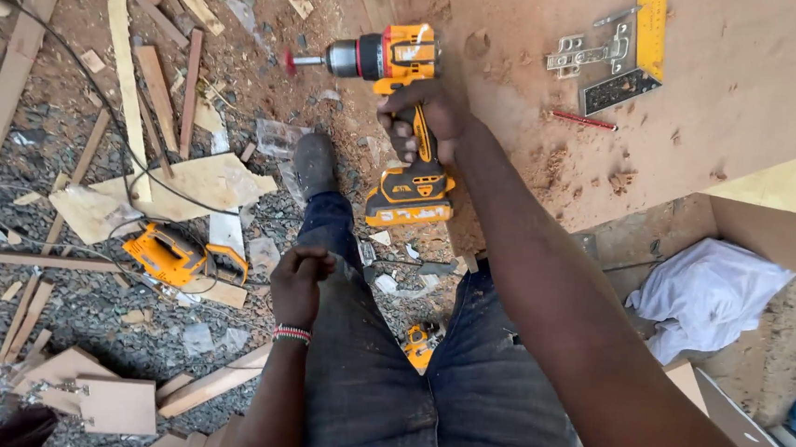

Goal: Using a power drill with a Forstner bit to bore circular recesses for hinges in a wooden panel.

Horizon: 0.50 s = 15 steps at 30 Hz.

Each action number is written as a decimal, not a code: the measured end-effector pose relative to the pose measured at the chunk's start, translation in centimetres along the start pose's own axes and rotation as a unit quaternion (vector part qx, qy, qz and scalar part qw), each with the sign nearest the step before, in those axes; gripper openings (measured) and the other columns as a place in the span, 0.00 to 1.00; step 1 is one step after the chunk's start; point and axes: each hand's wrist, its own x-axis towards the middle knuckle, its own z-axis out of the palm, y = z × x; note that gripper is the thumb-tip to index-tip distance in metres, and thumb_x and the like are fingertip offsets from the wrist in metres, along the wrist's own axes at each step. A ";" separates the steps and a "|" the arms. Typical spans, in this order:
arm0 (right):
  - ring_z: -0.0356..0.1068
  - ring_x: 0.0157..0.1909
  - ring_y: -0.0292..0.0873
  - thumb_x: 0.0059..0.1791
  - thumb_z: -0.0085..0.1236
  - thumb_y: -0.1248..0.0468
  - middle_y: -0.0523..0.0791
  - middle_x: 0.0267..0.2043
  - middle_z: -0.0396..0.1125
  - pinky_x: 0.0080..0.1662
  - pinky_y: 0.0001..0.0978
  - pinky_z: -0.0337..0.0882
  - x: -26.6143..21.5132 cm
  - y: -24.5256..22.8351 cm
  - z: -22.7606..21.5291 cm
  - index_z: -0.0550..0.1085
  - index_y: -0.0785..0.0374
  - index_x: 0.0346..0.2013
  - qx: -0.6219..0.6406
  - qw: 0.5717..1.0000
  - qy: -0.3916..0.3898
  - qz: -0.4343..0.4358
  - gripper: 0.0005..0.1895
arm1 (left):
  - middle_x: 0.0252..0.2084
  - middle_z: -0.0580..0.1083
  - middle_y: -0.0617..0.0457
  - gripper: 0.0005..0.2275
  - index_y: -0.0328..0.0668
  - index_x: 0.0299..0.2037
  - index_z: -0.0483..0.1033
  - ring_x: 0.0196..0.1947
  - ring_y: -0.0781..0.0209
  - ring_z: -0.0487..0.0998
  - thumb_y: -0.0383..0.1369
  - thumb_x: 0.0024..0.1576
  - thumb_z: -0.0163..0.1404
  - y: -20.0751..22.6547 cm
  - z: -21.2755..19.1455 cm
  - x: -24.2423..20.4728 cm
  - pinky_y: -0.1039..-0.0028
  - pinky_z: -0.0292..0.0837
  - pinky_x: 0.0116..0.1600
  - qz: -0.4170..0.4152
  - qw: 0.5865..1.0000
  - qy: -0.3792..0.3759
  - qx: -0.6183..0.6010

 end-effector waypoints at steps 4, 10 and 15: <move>0.69 0.17 0.45 0.53 0.66 0.61 0.45 0.17 0.61 0.27 0.42 0.73 -1.0 1.4 -0.8 0.80 0.69 0.31 -0.001 0.998 0.018 0.055 0.13 | 0.41 0.87 0.39 0.08 0.33 0.47 0.87 0.42 0.53 0.88 0.24 0.72 0.52 -2.3 -0.7 -0.6 0.63 0.84 0.54 -0.048 0.999 -0.003 -0.021; 0.72 0.19 0.45 0.55 0.67 0.58 0.46 0.19 0.63 0.29 0.41 0.77 2.7 -1.8 -3.3 0.79 0.69 0.34 -0.060 0.991 -0.002 0.121 0.15 | 0.40 0.87 0.38 0.10 0.33 0.47 0.88 0.42 0.54 0.89 0.22 0.71 0.51 -2.0 -0.7 -1.0 0.61 0.88 0.55 -0.042 0.998 -0.036 -0.032; 0.63 0.16 0.33 0.52 0.69 0.62 0.39 0.18 0.67 0.21 0.30 0.66 0.9 -5.1 -0.5 0.79 0.63 0.30 -0.067 0.995 -0.077 0.017 0.10 | 0.42 0.91 0.46 0.09 0.39 0.46 0.89 0.41 0.56 0.92 0.26 0.69 0.51 -5.0 -2.0 -0.5 0.66 0.92 0.50 -0.036 0.999 -0.036 0.016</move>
